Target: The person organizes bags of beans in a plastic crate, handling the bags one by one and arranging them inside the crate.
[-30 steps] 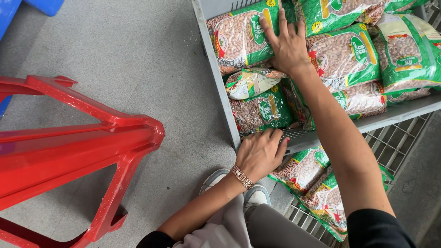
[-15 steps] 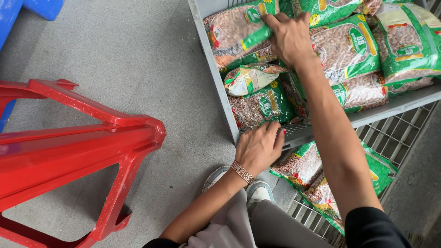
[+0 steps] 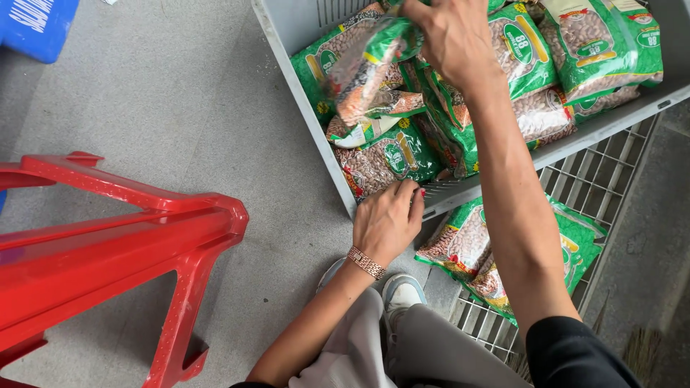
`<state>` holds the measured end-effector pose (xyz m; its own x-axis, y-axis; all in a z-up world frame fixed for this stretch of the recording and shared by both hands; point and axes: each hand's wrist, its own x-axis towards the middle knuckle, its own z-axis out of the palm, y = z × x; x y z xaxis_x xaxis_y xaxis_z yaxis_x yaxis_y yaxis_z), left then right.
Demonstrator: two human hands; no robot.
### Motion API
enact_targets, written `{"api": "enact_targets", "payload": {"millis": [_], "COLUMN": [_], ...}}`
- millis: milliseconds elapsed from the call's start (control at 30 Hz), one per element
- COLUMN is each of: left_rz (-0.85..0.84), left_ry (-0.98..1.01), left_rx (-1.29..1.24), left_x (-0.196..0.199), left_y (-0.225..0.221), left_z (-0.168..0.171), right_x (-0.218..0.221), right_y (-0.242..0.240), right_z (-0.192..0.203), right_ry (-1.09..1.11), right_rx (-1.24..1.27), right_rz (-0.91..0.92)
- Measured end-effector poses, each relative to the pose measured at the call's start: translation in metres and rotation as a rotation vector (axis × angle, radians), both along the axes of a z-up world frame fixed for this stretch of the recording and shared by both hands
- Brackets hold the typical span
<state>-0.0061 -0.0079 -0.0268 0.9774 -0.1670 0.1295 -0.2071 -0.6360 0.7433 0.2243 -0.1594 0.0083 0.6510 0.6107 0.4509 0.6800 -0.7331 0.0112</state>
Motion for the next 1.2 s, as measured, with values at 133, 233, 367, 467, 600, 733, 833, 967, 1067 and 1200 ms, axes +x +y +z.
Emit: {"api": "enact_targets", "payload": {"millis": [133,233,367,467,600,733,833,967,1067,1200], "left_rz": [0.001,-0.006,-0.006,-0.024,-0.022,0.01,0.0,0.017,0.007,-0.007], "left_ry": [0.02,0.012,0.001,-0.005,-0.006,-0.055,-0.042,-0.068,-0.045,-0.035], "left_rx": [0.0,-0.014,-0.016,0.005,0.002,-0.001,-0.012,-0.029,-0.035,-0.015], "left_x": [0.003,0.003,0.0,-0.001,-0.001,-0.004,-0.005,-0.005,-0.007,-0.006], "left_y": [0.001,0.003,0.002,0.002,0.0,-0.003,-0.001,0.0,0.0,-0.001], "left_z": [0.0,0.0,0.0,0.0,-0.001,-0.003,-0.001,0.004,0.005,0.01], "right_x": [-0.013,-0.01,0.001,-0.005,-0.012,0.007,-0.008,-0.002,-0.026,-0.013], "right_y": [0.007,-0.025,-0.098,-0.116,-0.145,-0.183,-0.127,-0.131,-0.076,-0.098], "right_z": [0.035,0.038,0.011,-0.005,-0.037,-0.066,-0.014,-0.043,0.012,-0.014], "right_ry": [-0.299,-0.353,-0.317,-0.35,-0.133,0.046,0.463,0.528,0.762,0.964], "right_rx": [-0.009,-0.123,-0.225,-0.102,0.067,0.104,0.581,0.727,0.793,0.725], "right_rz": [0.034,0.029,-0.106,-0.223,-0.322,-0.378,-0.685,-0.2,-0.77,-0.807]}}
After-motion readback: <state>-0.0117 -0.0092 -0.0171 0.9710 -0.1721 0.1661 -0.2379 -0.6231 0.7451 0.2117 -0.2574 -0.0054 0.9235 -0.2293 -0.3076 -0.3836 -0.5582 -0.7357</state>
